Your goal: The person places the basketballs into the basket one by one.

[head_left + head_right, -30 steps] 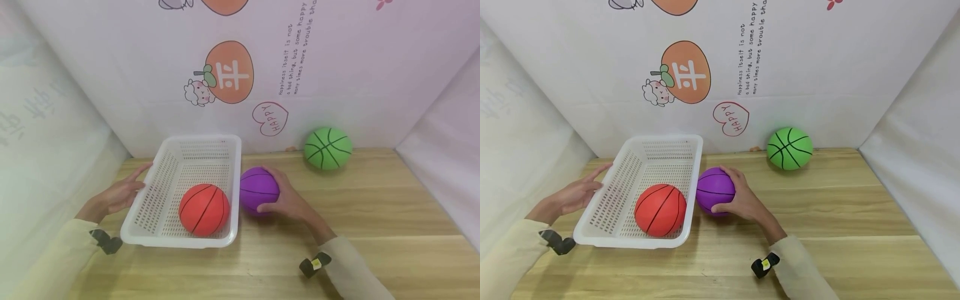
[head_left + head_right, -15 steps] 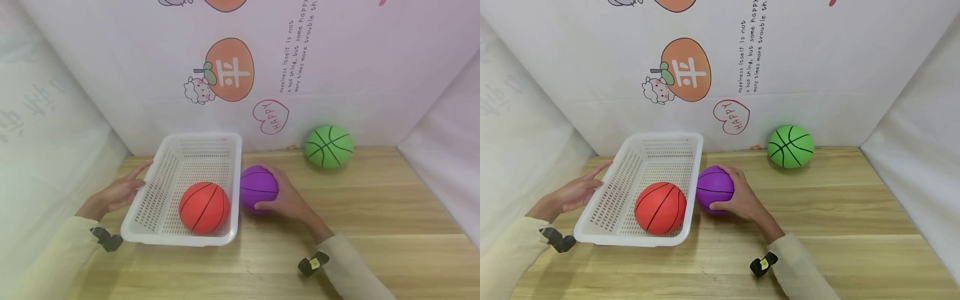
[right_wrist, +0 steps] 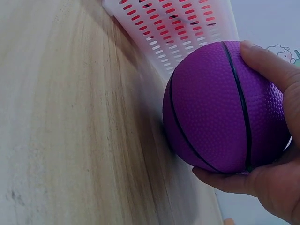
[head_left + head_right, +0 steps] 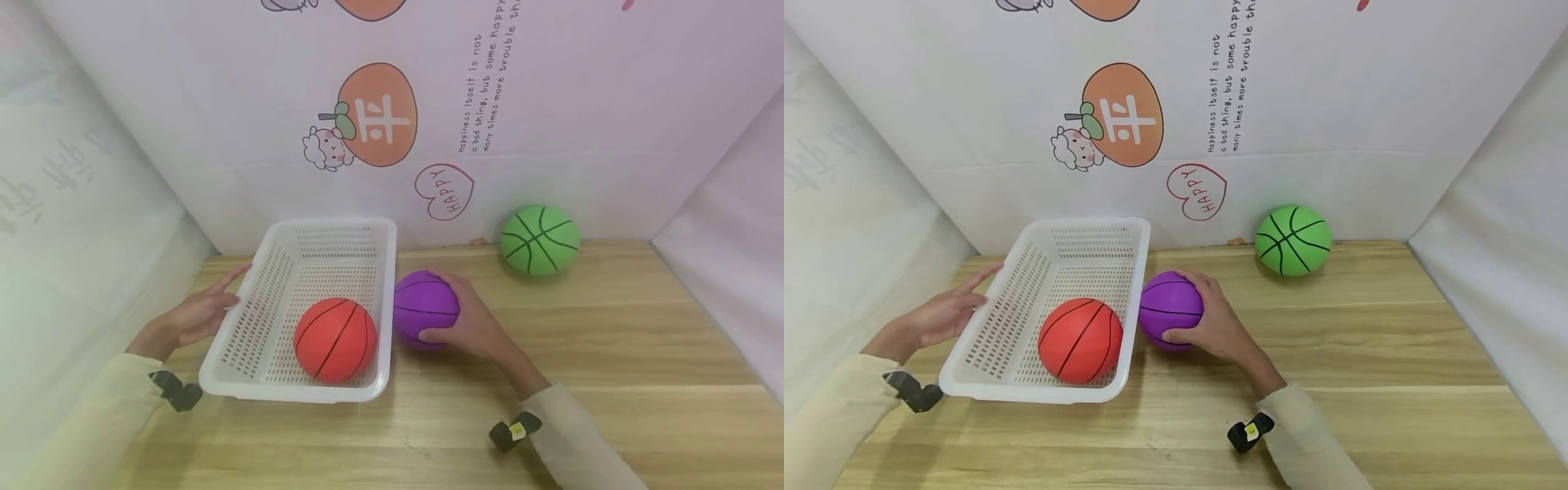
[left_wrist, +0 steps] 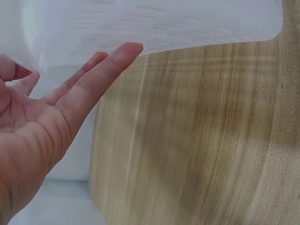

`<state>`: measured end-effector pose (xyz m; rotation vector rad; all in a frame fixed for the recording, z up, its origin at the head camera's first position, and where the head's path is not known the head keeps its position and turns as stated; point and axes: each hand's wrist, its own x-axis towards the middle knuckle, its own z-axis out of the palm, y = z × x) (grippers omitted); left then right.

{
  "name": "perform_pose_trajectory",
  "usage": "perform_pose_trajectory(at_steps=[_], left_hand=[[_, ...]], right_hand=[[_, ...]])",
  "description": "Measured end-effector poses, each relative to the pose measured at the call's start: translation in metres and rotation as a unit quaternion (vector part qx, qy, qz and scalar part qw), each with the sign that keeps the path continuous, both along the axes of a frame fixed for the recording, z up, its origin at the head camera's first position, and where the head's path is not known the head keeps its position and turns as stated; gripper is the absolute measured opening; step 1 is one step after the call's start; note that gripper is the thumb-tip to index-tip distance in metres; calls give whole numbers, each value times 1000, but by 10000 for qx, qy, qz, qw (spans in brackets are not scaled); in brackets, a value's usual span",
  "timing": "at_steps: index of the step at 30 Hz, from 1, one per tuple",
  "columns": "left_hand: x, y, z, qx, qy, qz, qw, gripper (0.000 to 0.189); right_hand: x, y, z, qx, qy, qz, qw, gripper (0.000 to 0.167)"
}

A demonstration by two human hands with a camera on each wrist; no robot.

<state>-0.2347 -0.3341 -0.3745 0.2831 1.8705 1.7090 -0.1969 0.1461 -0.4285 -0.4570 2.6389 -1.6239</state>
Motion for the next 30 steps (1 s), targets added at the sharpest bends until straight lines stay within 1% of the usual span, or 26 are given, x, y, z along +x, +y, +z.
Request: perform_pose_trajectory(at_steps=[5,10,16,21,27,30], left_hand=[[0,0,1,-66,3,56,10000,71],[-1,0,0,-80,10,75,9999,71],[0,0,-1,-54,-34,114,9999,70],[-1,-1,-2,-23,-59,111,9999,70],[-1,-1,-2,33,-38,56,10000,71],[0,-2,-1,84,-18,4,10000,71]], right_hand=[[1,3,4,23,-57,-81,9999,105],[2,7,9,17,-46,-128,9999,104],[1,12,13,-50,148,-147,9998,105],[1,15,21,-77,178,-193,9996,106],[0,19,32,-118,287,-154,9994,104],[-2,20,36,-22,400,-174,9990,105]])
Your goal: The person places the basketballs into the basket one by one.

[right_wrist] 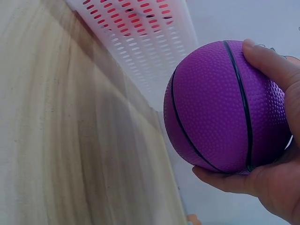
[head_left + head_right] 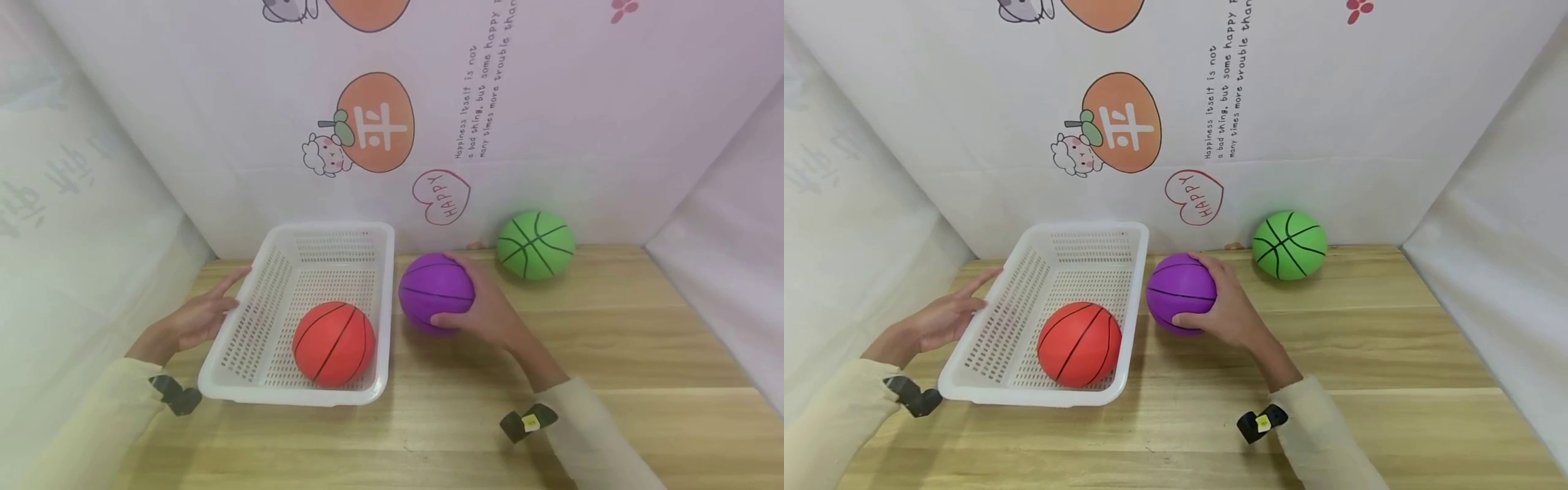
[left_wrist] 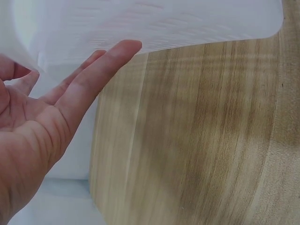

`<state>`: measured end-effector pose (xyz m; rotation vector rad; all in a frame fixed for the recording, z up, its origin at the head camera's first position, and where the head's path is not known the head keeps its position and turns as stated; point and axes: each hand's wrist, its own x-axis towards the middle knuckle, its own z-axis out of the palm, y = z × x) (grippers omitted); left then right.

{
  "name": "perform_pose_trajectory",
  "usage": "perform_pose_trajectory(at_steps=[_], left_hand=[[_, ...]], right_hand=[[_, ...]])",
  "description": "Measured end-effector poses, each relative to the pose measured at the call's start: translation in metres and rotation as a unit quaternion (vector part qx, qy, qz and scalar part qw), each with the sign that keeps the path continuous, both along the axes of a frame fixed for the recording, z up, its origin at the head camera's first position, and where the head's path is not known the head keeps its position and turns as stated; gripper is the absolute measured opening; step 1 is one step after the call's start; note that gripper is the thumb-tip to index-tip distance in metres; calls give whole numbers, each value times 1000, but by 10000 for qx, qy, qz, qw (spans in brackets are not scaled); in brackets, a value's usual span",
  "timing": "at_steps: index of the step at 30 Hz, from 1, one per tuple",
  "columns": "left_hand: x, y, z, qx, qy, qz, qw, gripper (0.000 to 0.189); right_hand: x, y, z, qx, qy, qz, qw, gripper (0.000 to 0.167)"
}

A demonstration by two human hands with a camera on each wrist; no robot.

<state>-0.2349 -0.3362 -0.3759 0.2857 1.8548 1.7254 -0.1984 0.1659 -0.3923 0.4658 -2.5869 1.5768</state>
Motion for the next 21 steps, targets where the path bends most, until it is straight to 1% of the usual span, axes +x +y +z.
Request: perform_pose_trajectory(at_steps=[4,10,14,17,21], left_hand=[[0,0,-1,46,28,-71,10000,71],[1,0,-2,-10,-20,-1,10000,71],[1,0,-2,-37,-12,38,10000,72],[1,0,-2,66,-27,24,10000,72],[0,-1,-2,272,-84,-84,9996,73]], right_hand=[[-2,1,4,33,99,-22,9999,106],[-3,0,14,95,139,-19,9999,107],[-4,-3,22,185,326,24,9993,105],[-5,-5,28,152,456,102,9988,104],[-8,-10,34,126,466,139,9987,103]])
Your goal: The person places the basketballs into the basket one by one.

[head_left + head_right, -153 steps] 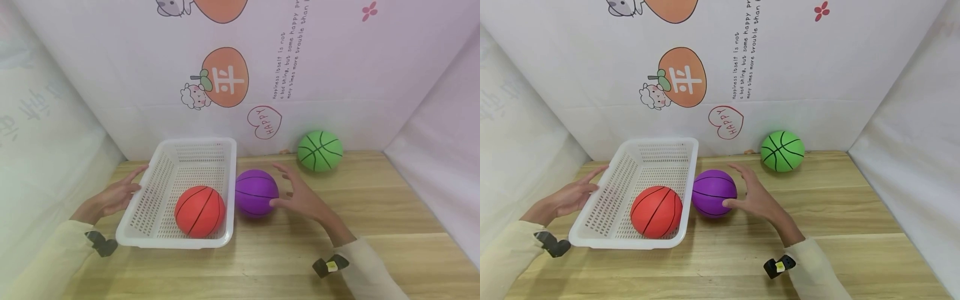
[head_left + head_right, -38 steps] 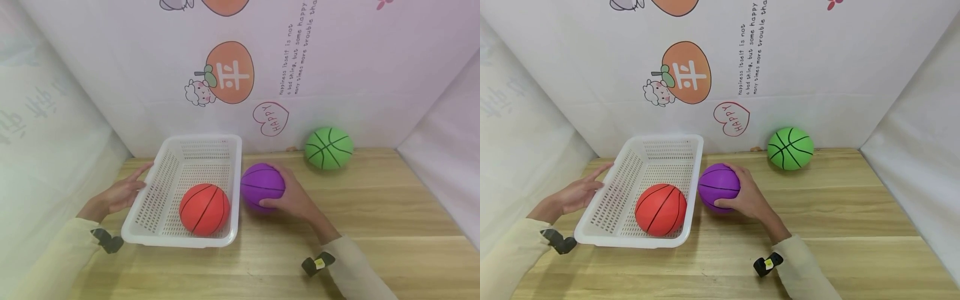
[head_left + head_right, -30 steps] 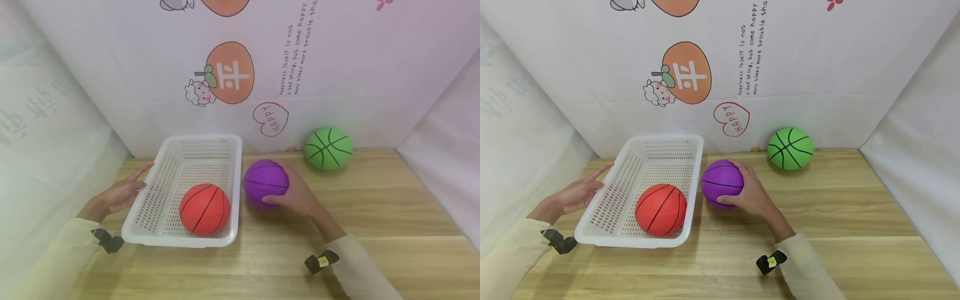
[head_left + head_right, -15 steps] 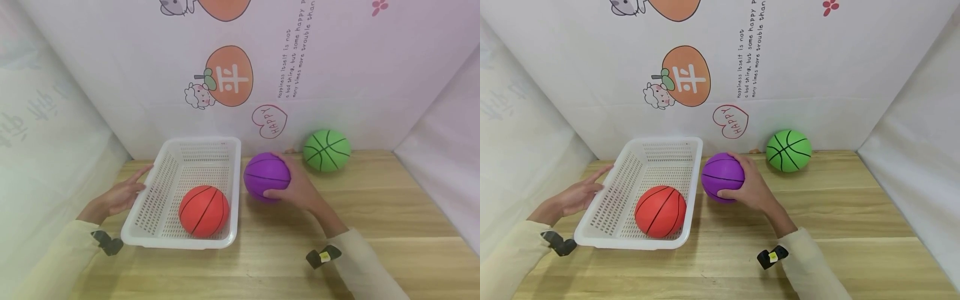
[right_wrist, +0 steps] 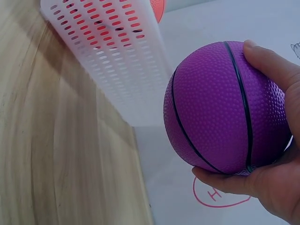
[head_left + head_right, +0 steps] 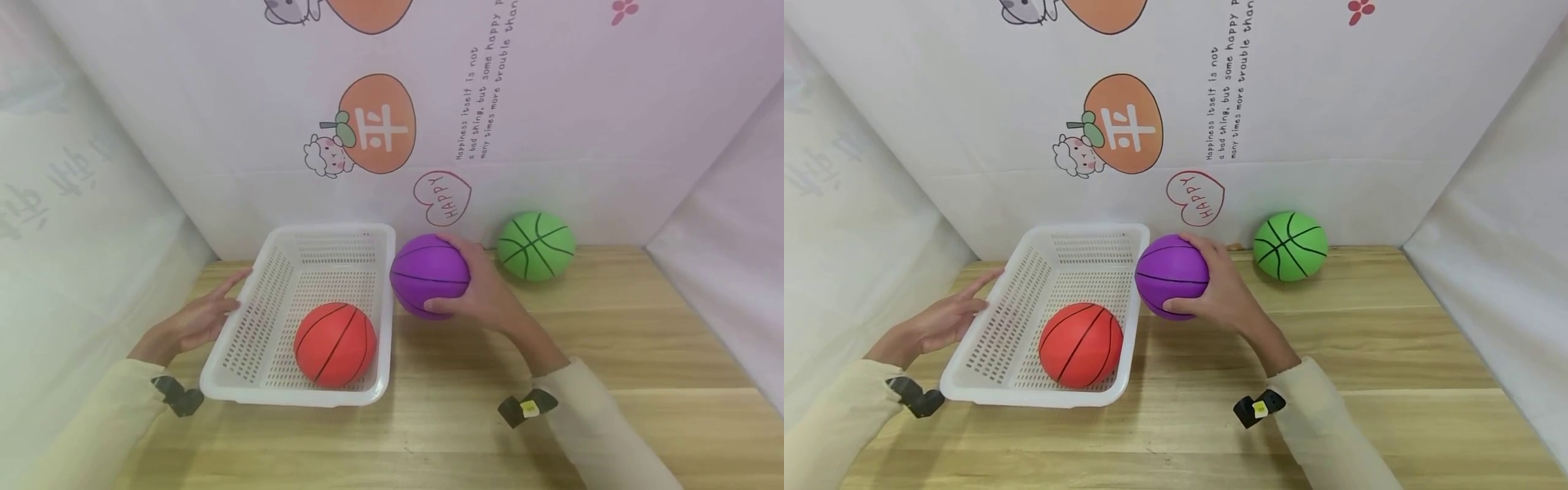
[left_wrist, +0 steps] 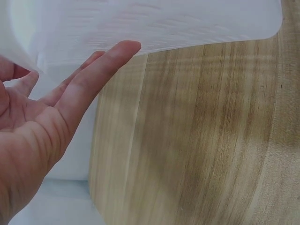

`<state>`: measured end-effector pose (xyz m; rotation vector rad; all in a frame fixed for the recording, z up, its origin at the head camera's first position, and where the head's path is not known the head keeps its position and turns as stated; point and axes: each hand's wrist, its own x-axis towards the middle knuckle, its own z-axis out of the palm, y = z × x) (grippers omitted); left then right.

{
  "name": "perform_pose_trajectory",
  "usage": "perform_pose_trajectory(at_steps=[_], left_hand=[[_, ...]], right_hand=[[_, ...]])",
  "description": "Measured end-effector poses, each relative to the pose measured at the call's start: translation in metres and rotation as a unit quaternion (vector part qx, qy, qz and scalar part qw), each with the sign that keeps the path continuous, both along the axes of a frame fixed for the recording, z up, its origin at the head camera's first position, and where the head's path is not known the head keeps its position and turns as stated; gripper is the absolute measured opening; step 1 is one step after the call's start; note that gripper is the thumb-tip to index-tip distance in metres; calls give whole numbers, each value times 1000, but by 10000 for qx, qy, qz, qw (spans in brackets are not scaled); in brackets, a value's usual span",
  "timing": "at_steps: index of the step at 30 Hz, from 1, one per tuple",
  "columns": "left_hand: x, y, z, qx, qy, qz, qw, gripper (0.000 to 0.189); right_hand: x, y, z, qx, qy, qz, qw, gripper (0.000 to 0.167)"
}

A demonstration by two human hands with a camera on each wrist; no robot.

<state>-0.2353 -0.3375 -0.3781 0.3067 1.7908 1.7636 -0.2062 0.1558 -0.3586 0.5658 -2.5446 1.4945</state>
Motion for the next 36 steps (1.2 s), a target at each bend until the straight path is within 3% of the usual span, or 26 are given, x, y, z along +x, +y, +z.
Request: perform_pose_trajectory(at_steps=[8,21,36], left_hand=[[-2,-2,-2,93,-56,-57,9999,74],[-8,-2,-1,27,-118,-43,9999,73],[-6,-2,-1,-85,-142,93,9998,72]], right_hand=[[-8,-10,4,115,-11,-47,9999,104],[-17,-22,13,-4,136,205,9997,100],[-26,-48,17,-110,210,309,9992,100]])
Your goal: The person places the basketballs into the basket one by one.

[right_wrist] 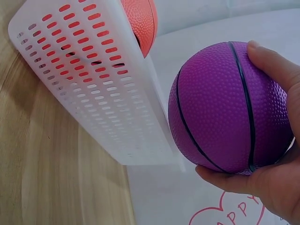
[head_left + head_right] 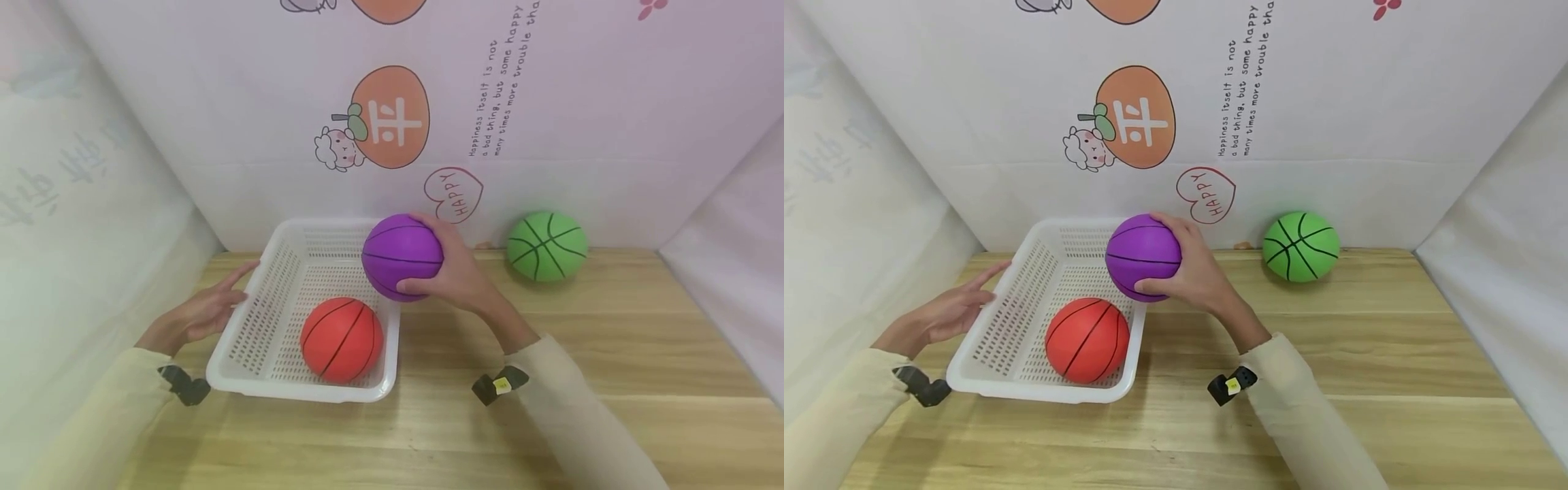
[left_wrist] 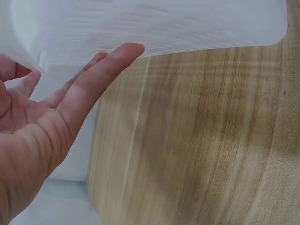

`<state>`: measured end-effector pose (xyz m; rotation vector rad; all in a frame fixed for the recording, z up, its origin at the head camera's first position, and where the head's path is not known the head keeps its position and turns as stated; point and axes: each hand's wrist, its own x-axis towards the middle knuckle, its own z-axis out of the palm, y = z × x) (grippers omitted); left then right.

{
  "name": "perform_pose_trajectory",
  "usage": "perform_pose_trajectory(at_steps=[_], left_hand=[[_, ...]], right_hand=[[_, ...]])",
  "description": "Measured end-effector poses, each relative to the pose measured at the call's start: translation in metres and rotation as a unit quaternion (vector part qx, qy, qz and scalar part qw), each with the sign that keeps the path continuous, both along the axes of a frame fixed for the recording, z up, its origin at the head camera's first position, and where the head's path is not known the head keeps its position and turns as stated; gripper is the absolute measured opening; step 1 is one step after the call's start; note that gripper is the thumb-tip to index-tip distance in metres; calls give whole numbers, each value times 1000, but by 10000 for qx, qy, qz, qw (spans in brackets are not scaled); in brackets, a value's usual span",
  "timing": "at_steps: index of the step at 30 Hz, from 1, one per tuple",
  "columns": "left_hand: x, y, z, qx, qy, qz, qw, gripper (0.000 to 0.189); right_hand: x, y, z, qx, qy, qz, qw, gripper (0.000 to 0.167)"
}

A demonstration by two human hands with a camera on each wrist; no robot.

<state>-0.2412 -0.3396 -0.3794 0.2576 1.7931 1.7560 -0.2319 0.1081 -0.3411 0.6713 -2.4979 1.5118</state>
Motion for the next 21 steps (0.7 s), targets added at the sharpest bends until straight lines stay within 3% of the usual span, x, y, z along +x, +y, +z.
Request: perform_pose_trajectory(at_steps=[10,21], left_hand=[[-1,1,1,120,-60,4,9999,73],[-2,1,1,17,-112,108,9999,73]], right_hand=[[-4,-12,5,-46,57,-28,10000,100],[-18,-26,1,-58,124,186,9997,99]])
